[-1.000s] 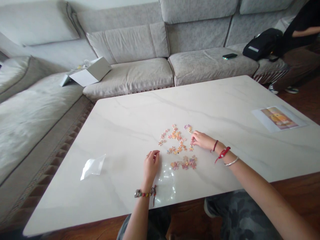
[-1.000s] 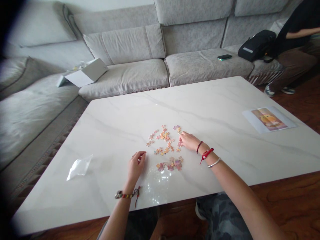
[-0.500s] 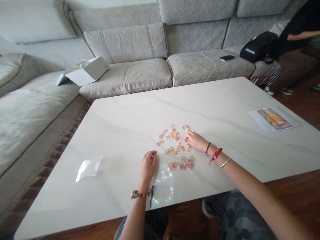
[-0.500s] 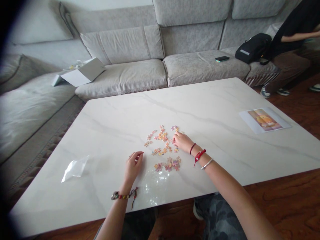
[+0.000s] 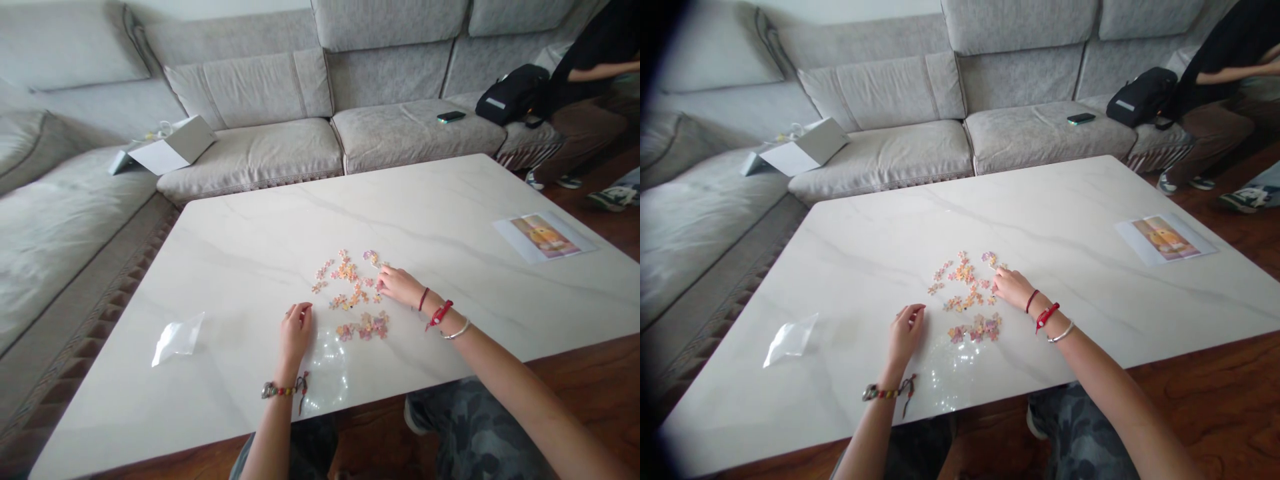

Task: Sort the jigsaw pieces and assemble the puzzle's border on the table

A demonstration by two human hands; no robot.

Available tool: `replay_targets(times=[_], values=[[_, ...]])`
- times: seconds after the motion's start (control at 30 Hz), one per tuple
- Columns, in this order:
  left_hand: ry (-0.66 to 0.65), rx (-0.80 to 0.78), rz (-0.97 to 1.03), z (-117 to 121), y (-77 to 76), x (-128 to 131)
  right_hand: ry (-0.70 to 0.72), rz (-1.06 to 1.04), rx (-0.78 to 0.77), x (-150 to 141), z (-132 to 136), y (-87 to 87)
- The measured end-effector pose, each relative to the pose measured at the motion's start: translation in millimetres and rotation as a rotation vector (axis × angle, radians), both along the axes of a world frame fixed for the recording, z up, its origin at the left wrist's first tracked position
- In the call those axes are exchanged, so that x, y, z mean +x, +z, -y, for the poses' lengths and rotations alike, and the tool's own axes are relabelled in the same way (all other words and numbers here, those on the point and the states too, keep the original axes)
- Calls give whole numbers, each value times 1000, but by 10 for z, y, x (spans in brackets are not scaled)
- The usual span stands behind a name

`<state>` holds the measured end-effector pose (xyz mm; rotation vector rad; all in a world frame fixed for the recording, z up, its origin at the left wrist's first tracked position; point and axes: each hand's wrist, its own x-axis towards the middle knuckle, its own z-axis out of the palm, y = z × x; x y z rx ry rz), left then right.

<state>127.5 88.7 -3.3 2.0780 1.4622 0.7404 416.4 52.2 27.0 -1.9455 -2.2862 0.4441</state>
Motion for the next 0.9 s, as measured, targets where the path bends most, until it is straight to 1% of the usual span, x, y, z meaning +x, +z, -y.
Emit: replay_targets(times=[0.13, 0.2, 0.3, 0.37, 0.4, 0.47, 0.57, 0.63, 0.73, 0.83, 0.9], values=[[-3, 11, 4, -8, -9, -8, -10, -44, 44, -51, 198, 129], [-9, 8, 4, -16, -14, -6, 47, -91, 58, -147, 344, 163], [-24, 6, 1, -24, -14, -5, 150, -74, -14, -304, 508, 139], [-25, 6, -5, -25, -7, -7, 173, -75, -49, -327, 534, 105], [-22, 5, -7, -26, 0, -10, 167, -87, -45, -299, 518, 95], [-13, 2, -9, -26, 13, -14, 119, -112, 9, -178, 434, 98], [-12, 3, -3, -27, 21, -16, 4, -90, 113, 56, 213, 126], [-14, 8, -4, -33, 13, -12, -33, -26, 96, 160, 48, 117], [-25, 16, -12, -47, 5, -5, -26, 30, 21, 199, -138, 45], [-34, 23, -23, -20, 58, 1, -16, 39, 5, 181, -187, -20], [-89, 17, -39, 69, 139, 13, -14, 47, -1, 173, -136, -21]])
